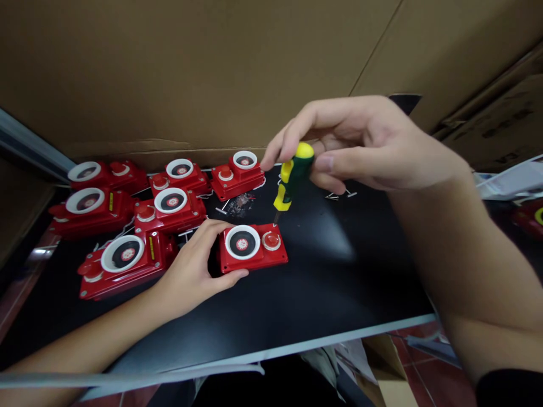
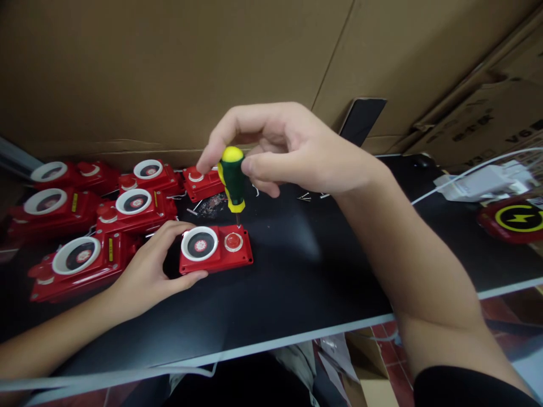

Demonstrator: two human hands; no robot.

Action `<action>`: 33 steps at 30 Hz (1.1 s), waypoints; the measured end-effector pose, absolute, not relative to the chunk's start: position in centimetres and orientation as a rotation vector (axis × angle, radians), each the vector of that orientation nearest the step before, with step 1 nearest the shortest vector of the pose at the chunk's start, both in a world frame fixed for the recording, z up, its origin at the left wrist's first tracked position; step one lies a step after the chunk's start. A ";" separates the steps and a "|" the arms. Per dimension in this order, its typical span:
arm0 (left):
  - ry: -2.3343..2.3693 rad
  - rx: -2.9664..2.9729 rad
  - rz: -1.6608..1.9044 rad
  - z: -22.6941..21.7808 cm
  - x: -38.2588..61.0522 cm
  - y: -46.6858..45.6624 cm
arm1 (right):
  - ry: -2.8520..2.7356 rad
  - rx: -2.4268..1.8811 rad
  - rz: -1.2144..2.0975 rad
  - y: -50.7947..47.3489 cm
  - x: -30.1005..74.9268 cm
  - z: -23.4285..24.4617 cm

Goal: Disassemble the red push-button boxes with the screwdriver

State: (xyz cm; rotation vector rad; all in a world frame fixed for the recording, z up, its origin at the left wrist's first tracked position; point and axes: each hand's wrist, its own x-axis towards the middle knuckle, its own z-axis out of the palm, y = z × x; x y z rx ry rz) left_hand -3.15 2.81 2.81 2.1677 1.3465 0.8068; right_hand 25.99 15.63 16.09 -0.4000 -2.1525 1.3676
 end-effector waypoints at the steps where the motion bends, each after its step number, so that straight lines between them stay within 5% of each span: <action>1: 1.345 2.174 0.807 2.8 -3.1 2.8 | -2.158 -0.385 1.358 15.6 25.8 16.0; 33: 1.371 2.213 0.824 3.0 -3.1 2.6 | -2.478 -0.422 0.989 15.6 25.5 15.8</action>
